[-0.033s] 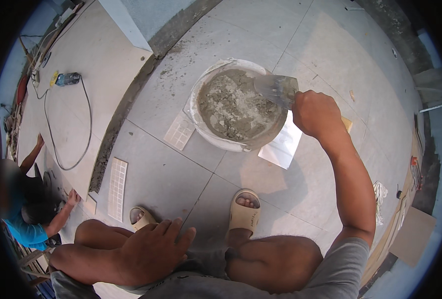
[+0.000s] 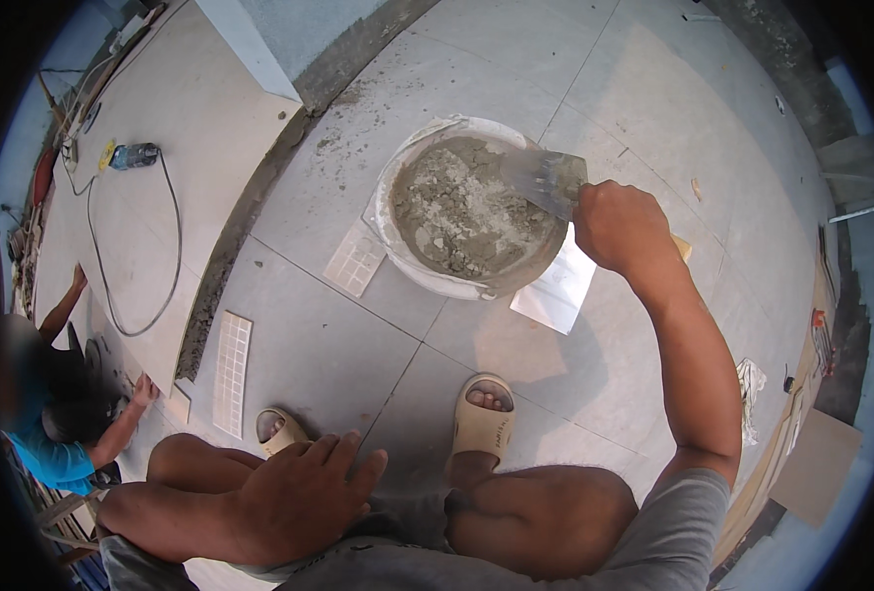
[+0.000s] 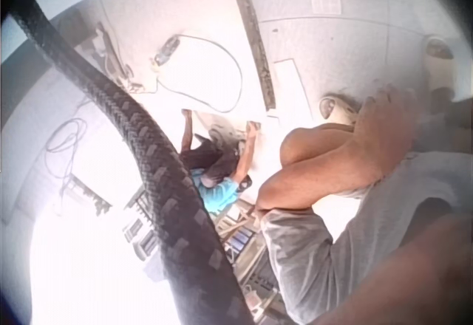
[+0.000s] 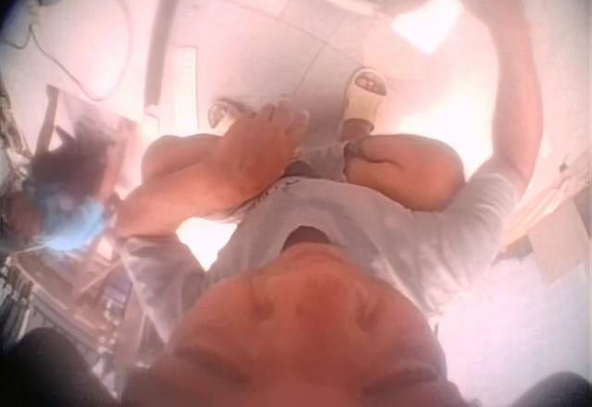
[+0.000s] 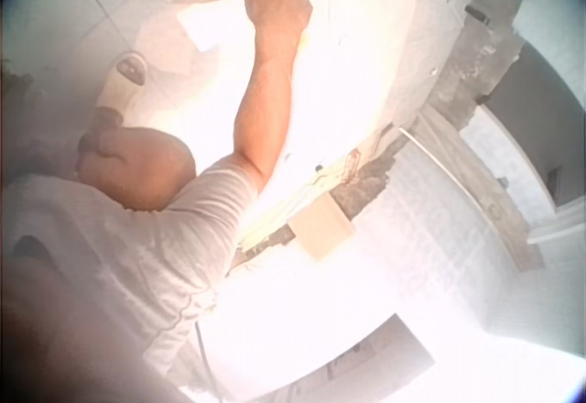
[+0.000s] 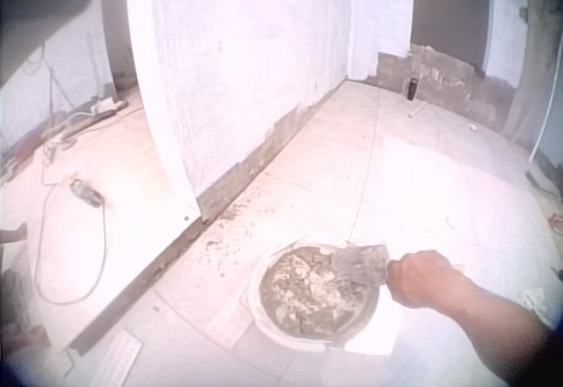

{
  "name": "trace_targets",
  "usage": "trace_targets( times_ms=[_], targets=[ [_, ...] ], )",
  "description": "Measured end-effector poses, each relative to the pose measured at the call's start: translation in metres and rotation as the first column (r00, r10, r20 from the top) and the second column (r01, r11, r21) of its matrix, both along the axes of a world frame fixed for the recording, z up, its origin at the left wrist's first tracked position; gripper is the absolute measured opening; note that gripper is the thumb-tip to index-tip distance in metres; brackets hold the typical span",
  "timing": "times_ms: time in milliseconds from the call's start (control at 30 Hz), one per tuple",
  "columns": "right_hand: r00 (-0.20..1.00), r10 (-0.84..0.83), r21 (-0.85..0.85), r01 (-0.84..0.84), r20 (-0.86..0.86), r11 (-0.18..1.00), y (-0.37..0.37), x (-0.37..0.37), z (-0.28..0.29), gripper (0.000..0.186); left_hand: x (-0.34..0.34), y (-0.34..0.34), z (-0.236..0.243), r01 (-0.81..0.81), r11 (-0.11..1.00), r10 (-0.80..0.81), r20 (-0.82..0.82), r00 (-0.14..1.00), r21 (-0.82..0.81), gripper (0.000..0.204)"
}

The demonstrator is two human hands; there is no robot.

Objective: The person walks around a construction site, picks up a tile, and then sits on the floor to apply adhesive from a bucket using a trowel. They spread the adhesive along the edge of the floor and place a tile onto the adhesive.

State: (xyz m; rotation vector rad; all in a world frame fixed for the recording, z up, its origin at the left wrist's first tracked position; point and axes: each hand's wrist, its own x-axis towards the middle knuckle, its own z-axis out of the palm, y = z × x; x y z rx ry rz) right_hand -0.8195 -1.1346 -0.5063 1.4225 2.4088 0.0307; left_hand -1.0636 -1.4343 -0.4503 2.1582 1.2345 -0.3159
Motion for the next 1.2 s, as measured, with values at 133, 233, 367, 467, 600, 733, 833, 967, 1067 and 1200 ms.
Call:
trace_targets(
  times_ms=[133, 233, 367, 467, 600, 733, 833, 967, 1067, 1200],
  targets=[
    [0.998, -0.064, -0.149, 0.065, 0.011, 0.987, 0.001, -0.007, 0.002, 0.027, -0.002, 0.001, 0.001, -0.02, 1.0, 0.02, 0.004, 1.0, 0.017, 0.046],
    [0.997, -0.073, -0.211, 0.073, 0.006, 0.975, -0.004, -0.012, 0.005, 0.028, -0.003, 0.0, 0.0, -0.019, 0.999, 0.019, -0.001, 1.0, 0.034, 0.046],
    [1.0, -0.005, -0.222, 0.012, 0.031, 0.975, -0.013, -0.014, -0.001, 0.03, -0.003, 0.002, -0.002, 0.003, 0.999, -0.003, 0.001, 1.0, 0.045, 0.046],
    [1.0, 0.022, -0.167, -0.022, -0.002, 0.986, -0.019, -0.015, 0.0, 0.03, -0.002, 0.001, -0.003, -0.004, 0.999, 0.004, 0.003, 1.0, 0.037, 0.046],
    [0.997, 0.053, -0.175, -0.061, -0.051, 0.983, -0.027, -0.029, 0.005, 0.029, -0.001, 0.003, -0.001, -0.005, 1.0, 0.005, -0.01, 1.0, 0.008, 0.046],
    [1.0, 0.014, -0.084, -0.016, -0.022, 0.996, -0.019, -0.031, 0.001, 0.03, 0.0, 0.005, -0.001, -0.006, 1.0, 0.006, -0.005, 1.0, -0.009, 0.046],
    [1.0, -0.009, -0.169, 0.009, 0.001, 0.986, -0.015, -0.028, 0.0, 0.03, -0.001, 0.006, -0.001, 0.005, 1.0, -0.005, 0.002, 1.0, 0.015, 0.046],
    [0.989, 0.132, -0.256, -0.143, -0.06, 0.956, -0.028, -0.039, -0.001, 0.029, -0.003, 0.002, -0.002, -0.013, 1.0, 0.013, -0.007, 1.0, -0.004, 0.046],
    [0.993, 0.115, -0.069, -0.117, -0.036, 0.991, -0.028, -0.037, -0.001, 0.024, -0.002, 0.005, 0.0, -0.017, 1.0, 0.017, 0.002, 1.0, -0.012, 0.046],
    [0.988, 0.146, 0.216, -0.154, 0.052, 0.964, -0.007, -0.02, 0.004, 0.015, -0.001, 0.004, 0.002, 0.024, 0.997, -0.029, -0.075, 0.997, -0.068, 0.054]
  ],
)
